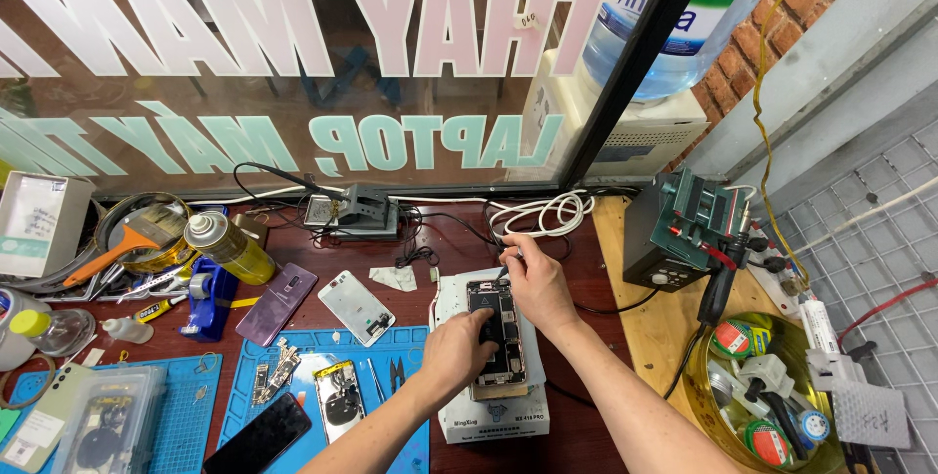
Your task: The person disassembles a smartphone, removes the battery and internal components, then reassembles the device by reconnecting cables and securing the back cover. The person uses a screwdriver and tweezers to manipulate small parts and connectors.
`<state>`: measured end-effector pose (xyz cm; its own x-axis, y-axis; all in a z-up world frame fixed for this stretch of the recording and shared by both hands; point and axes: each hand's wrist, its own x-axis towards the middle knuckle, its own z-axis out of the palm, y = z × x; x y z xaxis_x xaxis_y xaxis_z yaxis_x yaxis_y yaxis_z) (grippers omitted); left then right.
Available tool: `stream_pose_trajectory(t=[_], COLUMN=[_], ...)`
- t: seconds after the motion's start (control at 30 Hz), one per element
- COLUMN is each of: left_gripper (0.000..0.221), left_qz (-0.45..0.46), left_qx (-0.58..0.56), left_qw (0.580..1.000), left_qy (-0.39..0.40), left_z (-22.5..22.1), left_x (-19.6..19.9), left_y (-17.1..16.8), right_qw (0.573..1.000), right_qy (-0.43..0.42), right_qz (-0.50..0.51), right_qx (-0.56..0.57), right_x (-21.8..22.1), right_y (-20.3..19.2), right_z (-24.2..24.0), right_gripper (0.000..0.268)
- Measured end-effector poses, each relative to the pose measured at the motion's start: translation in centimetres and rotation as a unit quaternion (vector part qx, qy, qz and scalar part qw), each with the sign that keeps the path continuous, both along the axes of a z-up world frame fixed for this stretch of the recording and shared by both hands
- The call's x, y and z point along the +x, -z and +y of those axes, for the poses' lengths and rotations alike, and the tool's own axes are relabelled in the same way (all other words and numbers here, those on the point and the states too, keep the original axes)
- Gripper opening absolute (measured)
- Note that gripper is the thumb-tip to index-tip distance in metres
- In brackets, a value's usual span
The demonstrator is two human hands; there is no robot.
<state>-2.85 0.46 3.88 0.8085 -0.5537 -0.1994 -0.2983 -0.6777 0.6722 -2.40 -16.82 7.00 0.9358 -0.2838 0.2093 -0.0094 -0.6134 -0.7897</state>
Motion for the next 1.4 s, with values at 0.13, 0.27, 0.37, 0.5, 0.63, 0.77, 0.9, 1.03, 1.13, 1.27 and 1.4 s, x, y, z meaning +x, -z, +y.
stream_pose_trajectory(t=[0.13, 0.27, 0.37, 0.5, 0.63, 0.77, 0.9, 1.03, 1.13, 1.27, 1.4], left_gripper=[0.057, 0.057, 0.057, 0.049, 0.026, 0.019, 0.025, 0.025, 0.028, 0.023, 0.027], left_qz=[0.004, 0.004, 0.006, -0.026, 0.065, 0.132, 0.219, 0.139, 0.156, 0.247, 0.283], left_qx=[0.003, -0.001, 0.0, -0.064, -0.084, -0.075, 0.0, 0.033, 0.056, 0.07, 0.004], left_qw=[1.0, 1.0, 1.0, 0.998, 0.974, 0.967, 0.959, 0.971, 0.966, 0.944, 0.929], left_qy=[0.001, 0.001, 0.0, -0.005, -0.199, -0.206, -0.179, -0.189, -0.197, -0.209, -0.239], left_z=[0.0, 0.1, 0.0, 0.2, 1.0, 2.8, 2.5, 1.7, 1.0, 0.5, 1.3], left_x=[-0.1, 0.0, -0.1, 0.5, 2.7, 3.5, 2.1, 1.7, 1.8, 2.5, 2.5], left_y=[-0.4, -0.6, -0.2, 1.7, 5.5, 8.6, 9.5, 8.7, 7.8, 7.4, 8.4], right_qw=[1.0, 0.999, 0.997, 0.978, 0.967, 0.926, 0.883, 0.861, 0.854, 0.868, 0.899], right_qy=[-0.01, -0.035, 0.044, 0.206, 0.199, 0.182, 0.171, 0.145, 0.118, 0.096, 0.123], right_qz=[0.018, 0.019, 0.061, 0.031, 0.149, 0.326, 0.428, 0.475, 0.491, 0.472, 0.407], right_qx=[-0.011, -0.015, 0.017, -0.019, -0.061, -0.053, -0.088, -0.108, -0.123, -0.116, -0.105], right_x=[-0.3, -0.2, -0.2, -1.1, -2.6, -5.2, -7.0, -7.6, -7.9, -7.9, -7.1], right_y=[-0.6, -1.1, -0.8, 1.6, 7.1, 13.1, 16.0, 16.9, 17.2, 17.1, 15.9], right_z=[0.1, 0.2, -0.6, -4.5, -9.1, -10.1, -9.9, -10.1, -10.2, -10.5, -10.8], right_gripper=[0.029, 0.029, 0.039, 0.052, 0.051, 0.05, 0.051, 0.055, 0.062, 0.071, 0.066])
